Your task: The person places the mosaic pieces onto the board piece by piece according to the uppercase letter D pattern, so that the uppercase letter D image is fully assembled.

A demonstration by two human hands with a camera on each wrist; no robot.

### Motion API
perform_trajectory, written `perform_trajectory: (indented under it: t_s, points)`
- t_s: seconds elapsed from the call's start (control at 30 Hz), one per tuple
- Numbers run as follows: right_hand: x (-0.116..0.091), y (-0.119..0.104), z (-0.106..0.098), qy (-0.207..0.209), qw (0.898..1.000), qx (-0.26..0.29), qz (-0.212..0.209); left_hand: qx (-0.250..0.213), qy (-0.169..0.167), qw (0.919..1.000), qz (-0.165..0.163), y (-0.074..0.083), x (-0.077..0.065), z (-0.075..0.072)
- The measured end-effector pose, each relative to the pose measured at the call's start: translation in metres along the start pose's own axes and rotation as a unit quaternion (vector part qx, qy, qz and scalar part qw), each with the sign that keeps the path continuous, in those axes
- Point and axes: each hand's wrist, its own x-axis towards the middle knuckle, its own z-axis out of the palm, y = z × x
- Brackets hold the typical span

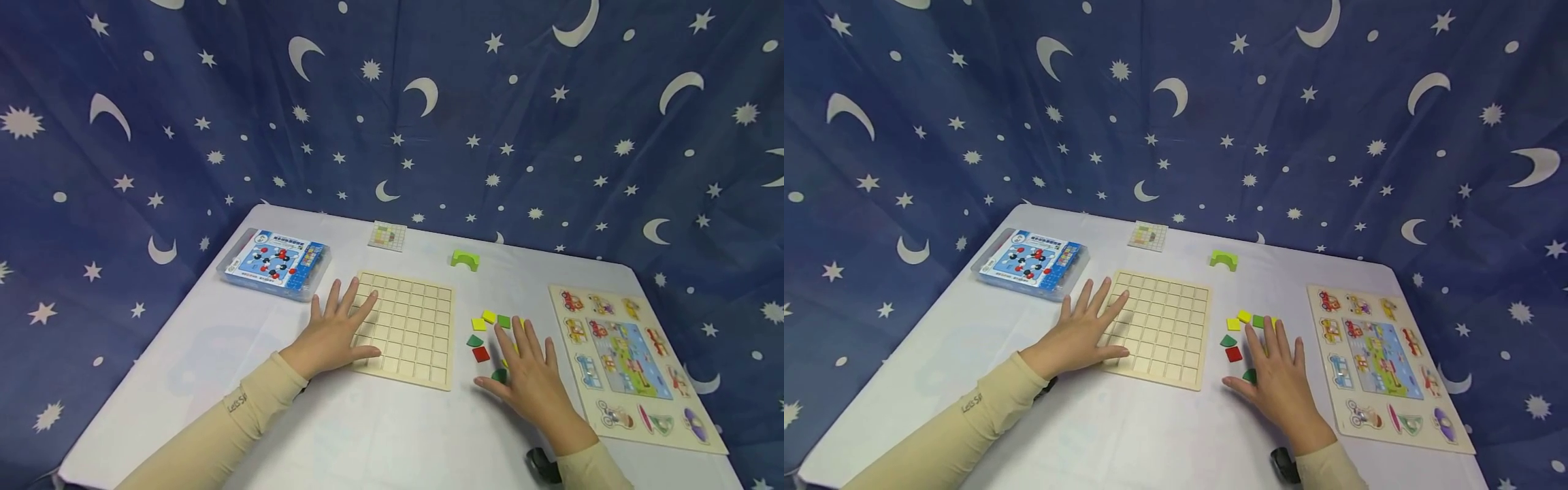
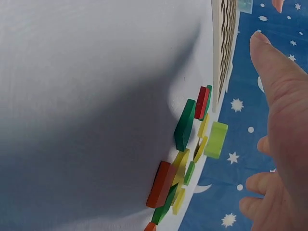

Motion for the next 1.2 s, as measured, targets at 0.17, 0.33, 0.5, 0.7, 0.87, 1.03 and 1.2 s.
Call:
perform_trajectory:
  t_s: [0.17,0.33,0.5,0.7,0.87,1.03,1.2]
  points:
    - [0.0005,-0.003,0.0001,0.0,1.0,0.012,0.0,0.001,-0.003,1.0,-0.005,-0.001,-0.0008,-0.0005]
    - [0.0019,-0.0047,-0.0003,0.0,1.0,0.014,-0.003,-0.014,-0.004,0.9998,-0.01,-0.0019,-0.0014,-0.0003]
    - [0.0038,-0.0058,-0.0022,-0.001,1.0,0.011,-0.004,-0.018,-0.005,0.9998,-0.008,-0.0017,-0.0007,-0.0018]
    - [0.0048,-0.0066,-0.0025,0.0,1.0,0.006,-0.01,-0.02,-0.012,0.9997,-0.012,-0.003,-0.0017,-0.0008]
    - [0.0028,-0.0066,-0.0013,0.005,1.0,0.012,-0.012,-0.016,-0.019,0.9996,-0.012,-0.0024,-0.0016,-0.0006]
    - [0.0007,-0.0065,-0.0009,0.0,1.0,0.011,-0.015,-0.002,-0.003,1.0,-0.002,-0.0028,-0.0016,-0.0001]
    - [-0.002,-0.0043,-0.0011,-0.009,0.999,-0.009,-0.033,0.04,0.022,0.9988,0.02,-0.0058,-0.0028,0.0021]
